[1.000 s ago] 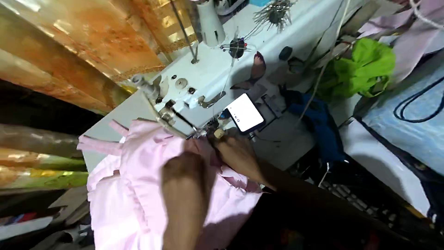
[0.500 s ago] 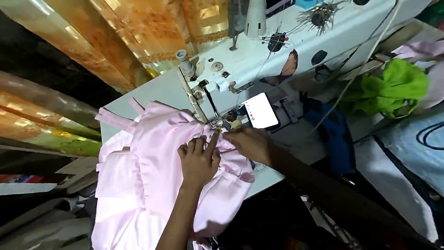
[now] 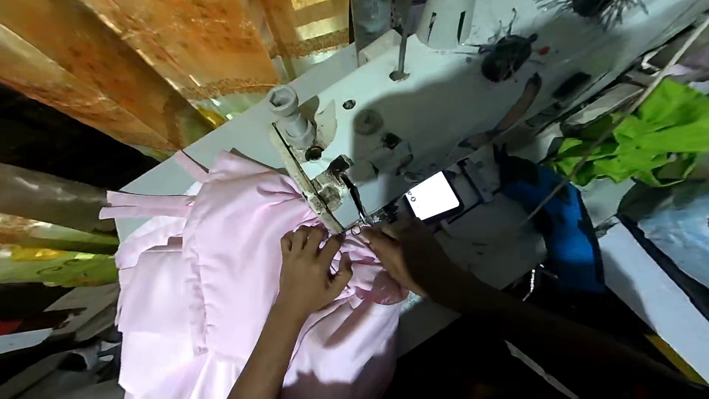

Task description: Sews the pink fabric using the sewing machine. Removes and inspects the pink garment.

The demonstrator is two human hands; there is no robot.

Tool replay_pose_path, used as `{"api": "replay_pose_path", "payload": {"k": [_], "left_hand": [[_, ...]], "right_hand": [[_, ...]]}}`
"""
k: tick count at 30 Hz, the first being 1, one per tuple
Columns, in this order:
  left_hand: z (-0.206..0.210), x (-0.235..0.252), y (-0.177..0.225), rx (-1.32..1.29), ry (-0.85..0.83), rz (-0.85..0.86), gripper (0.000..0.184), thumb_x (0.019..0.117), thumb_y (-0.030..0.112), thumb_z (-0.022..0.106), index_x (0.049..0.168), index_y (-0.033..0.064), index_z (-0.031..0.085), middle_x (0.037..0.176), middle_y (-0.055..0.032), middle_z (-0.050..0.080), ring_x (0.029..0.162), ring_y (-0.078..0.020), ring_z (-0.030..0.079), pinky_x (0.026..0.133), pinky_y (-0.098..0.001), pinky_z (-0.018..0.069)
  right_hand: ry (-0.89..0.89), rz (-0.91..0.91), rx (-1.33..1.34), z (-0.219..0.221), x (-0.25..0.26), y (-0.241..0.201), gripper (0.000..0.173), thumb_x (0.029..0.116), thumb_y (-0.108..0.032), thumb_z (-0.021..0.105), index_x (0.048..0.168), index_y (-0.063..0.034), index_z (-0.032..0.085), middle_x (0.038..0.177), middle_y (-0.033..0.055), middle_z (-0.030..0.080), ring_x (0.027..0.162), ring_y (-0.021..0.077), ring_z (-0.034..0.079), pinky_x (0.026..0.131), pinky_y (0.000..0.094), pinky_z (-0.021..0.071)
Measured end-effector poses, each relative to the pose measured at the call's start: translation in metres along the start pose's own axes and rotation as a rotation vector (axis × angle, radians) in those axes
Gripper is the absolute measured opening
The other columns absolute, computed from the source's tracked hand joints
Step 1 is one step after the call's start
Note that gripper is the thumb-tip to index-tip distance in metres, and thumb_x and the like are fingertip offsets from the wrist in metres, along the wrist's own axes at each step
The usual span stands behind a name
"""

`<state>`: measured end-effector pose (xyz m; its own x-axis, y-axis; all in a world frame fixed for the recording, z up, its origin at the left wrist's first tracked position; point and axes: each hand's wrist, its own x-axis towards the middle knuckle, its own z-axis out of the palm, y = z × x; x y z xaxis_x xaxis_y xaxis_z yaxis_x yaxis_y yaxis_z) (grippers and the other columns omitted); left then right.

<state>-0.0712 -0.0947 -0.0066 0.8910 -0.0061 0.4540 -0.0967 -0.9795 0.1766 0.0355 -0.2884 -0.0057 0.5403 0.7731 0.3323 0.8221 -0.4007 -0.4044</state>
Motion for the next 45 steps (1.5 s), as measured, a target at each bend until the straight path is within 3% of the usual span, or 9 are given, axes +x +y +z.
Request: {"api": "replay_pose_path", "payload": {"k": [8,12,18,28,35,38,40,43,45], "left_hand": [[-0.001,0.008,-0.019,-0.053,-0.028,0.100,0.037,0.0964,0.039,0.050,0.104,0.0154,0.077,0.102,-0.0098,0.071,0.101,-0.0300,0.063,0.090,-0.0520,0.0414],[-0.002,0.008,-0.020,-0.069,-0.012,0.129,0.035,0.0963,0.037,0.051,0.099,0.0149,0.077,0.099,-0.0102,0.070,0.101,-0.0303,0.061,0.092,-0.0514,0.0395],[-0.002,0.010,-0.022,-0.075,-0.006,0.136,0.033,0.0951,0.037,0.052,0.098,0.0154,0.078,0.098,-0.0090,0.069,0.100,-0.0286,0.061,0.091,-0.0494,0.0389],[-0.002,0.008,-0.022,-0.069,-0.009,0.126,0.035,0.0955,0.037,0.052,0.100,0.0155,0.078,0.099,-0.0098,0.070,0.101,-0.0295,0.061,0.091,-0.0499,0.0392],[-0.003,0.009,-0.022,-0.055,0.004,0.134,0.034,0.0950,0.037,0.053,0.098,0.0147,0.078,0.097,-0.0101,0.069,0.100,-0.0290,0.061,0.092,-0.0499,0.0390],[-0.008,0.008,-0.018,0.013,-0.005,0.153,0.036,0.0961,0.038,0.052,0.100,0.0146,0.078,0.098,-0.0126,0.069,0.098,-0.0323,0.062,0.088,-0.0521,0.0401],[-0.020,0.006,-0.009,0.031,-0.042,0.170,0.033,0.0986,0.034,0.051,0.108,0.0170,0.078,0.109,-0.0137,0.069,0.107,-0.0339,0.062,0.090,-0.0549,0.0394],[-0.045,0.002,0.023,-0.123,-0.146,0.168,0.034,0.1003,0.017,0.045,0.110,0.0166,0.077,0.127,-0.0056,0.071,0.131,-0.0272,0.058,0.105,-0.0558,0.0379],[-0.058,0.001,0.053,-0.202,-0.233,0.100,0.039,0.1017,0.021,0.038,0.110,0.0120,0.076,0.117,-0.0033,0.075,0.123,-0.0215,0.064,0.110,-0.0532,0.0367]], "right_hand": [[0.055,0.077,-0.104,0.011,-0.001,-0.011,0.027,0.1000,-0.020,0.057,0.113,-0.0093,0.077,0.098,0.0134,0.074,0.093,0.0345,0.071,0.078,0.0518,0.0556],[0.106,0.038,-0.041,0.012,-0.003,-0.005,0.030,0.1013,-0.022,0.053,0.112,-0.0084,0.077,0.097,0.0130,0.074,0.092,0.0344,0.070,0.078,0.0508,0.0553],[0.118,0.043,-0.017,0.012,-0.003,-0.006,0.030,0.1017,-0.023,0.053,0.114,-0.0088,0.077,0.097,0.0123,0.075,0.097,0.0355,0.071,0.082,0.0535,0.0566],[0.110,0.054,-0.036,0.013,-0.002,-0.006,0.030,0.1024,-0.023,0.052,0.114,-0.0104,0.077,0.097,0.0107,0.074,0.090,0.0318,0.070,0.075,0.0482,0.0549],[0.139,0.045,-0.012,0.017,-0.004,-0.004,0.031,0.1027,-0.024,0.052,0.115,-0.0117,0.077,0.096,0.0094,0.073,0.093,0.0314,0.069,0.077,0.0487,0.0546],[0.083,0.045,0.111,0.008,-0.003,-0.002,0.029,0.1020,-0.023,0.054,0.116,-0.0090,0.076,0.099,0.0112,0.073,0.096,0.0326,0.068,0.082,0.0518,0.0530],[-0.060,0.116,0.279,-0.013,0.001,-0.003,0.031,0.1028,-0.022,0.056,0.120,-0.0052,0.074,0.099,0.0147,0.074,0.096,0.0324,0.070,0.088,0.0527,0.0537],[-0.267,0.320,0.616,-0.045,-0.001,-0.002,0.036,0.1062,-0.020,0.053,0.136,-0.0029,0.063,0.095,0.0155,0.070,0.082,0.0229,0.065,0.080,0.0409,0.0536],[-0.288,0.412,0.831,-0.049,-0.009,-0.002,0.037,0.1059,-0.020,0.055,0.139,-0.0027,0.057,0.087,0.0107,0.067,0.070,0.0129,0.060,0.069,0.0307,0.0523]]}}
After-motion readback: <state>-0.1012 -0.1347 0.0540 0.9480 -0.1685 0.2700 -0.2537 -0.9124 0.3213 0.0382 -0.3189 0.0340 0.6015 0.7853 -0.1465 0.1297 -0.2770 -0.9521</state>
